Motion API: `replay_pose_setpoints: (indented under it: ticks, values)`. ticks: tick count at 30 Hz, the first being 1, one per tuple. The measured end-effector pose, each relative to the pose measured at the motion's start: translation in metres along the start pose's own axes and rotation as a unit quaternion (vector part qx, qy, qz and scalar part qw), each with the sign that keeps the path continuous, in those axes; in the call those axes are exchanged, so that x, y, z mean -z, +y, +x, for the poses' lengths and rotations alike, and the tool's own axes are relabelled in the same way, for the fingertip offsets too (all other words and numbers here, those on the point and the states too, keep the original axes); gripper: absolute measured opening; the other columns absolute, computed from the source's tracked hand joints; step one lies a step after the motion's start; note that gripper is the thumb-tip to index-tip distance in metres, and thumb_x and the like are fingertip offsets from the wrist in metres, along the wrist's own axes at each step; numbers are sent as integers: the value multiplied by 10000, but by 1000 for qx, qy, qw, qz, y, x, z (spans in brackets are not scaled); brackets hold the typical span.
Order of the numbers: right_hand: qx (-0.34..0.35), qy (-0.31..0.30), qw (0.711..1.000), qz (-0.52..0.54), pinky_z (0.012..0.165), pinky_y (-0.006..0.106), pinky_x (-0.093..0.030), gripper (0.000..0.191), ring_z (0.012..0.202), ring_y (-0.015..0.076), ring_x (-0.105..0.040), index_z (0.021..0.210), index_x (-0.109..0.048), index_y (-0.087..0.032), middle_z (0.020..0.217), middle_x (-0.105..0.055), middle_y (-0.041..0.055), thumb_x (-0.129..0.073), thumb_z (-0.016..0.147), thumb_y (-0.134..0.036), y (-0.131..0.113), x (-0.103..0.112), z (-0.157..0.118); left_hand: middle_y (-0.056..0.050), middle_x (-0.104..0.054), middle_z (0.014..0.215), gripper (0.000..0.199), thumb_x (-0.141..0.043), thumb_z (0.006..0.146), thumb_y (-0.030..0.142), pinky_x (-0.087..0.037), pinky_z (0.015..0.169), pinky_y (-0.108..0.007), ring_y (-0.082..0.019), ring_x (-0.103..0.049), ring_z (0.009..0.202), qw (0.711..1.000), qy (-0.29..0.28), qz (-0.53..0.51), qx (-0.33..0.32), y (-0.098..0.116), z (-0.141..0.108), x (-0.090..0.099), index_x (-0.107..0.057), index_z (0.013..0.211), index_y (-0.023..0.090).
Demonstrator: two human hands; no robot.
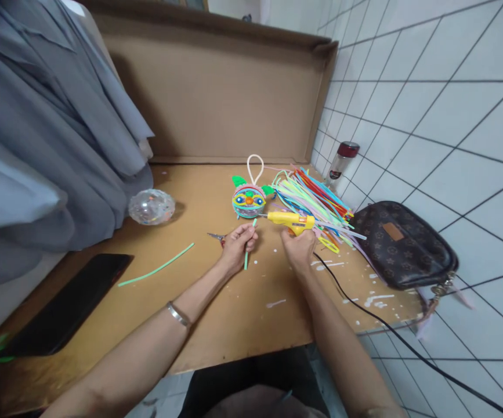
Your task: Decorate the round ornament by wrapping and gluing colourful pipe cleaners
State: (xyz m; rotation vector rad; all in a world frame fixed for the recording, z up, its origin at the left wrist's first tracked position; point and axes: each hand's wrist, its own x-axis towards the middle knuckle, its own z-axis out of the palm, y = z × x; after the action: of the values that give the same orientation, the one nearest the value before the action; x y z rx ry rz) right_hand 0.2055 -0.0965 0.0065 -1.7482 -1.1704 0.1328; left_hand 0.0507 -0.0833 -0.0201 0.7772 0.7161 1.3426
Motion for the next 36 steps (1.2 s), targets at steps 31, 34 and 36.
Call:
replay_pose_setpoints:
  ticks: [31,34,36]
  values:
    - [3,-89,996,-13,589,301,-412,145,586,183,-517,586,-535,-219,570,-558,12,-555,598,-363,6,-11,0,30,-595,579,435,-904,511,323,-220,415,-166,-19,-371,425,998,19,-63,4,3,-1,0,-654,796,112]
    - [-1,-83,997,-3,583,298,-408,147,584,183,-522,585,-537,-218,565,-564,14,-559,593,-363,5,-10,0,31,-588,578,419,-897,521,321,-208,415,-169,-18,-365,426,998,17,-65,7,3,-1,-1,-655,792,111]
    - [-13,-82,997,3,571,295,-400,153,571,182,-521,577,-540,-216,540,-552,10,-567,592,-366,5,-9,1,33,-583,576,426,-899,519,328,-208,419,-171,-17,-362,427,998,15,-66,10,3,-1,-1,-655,793,111]
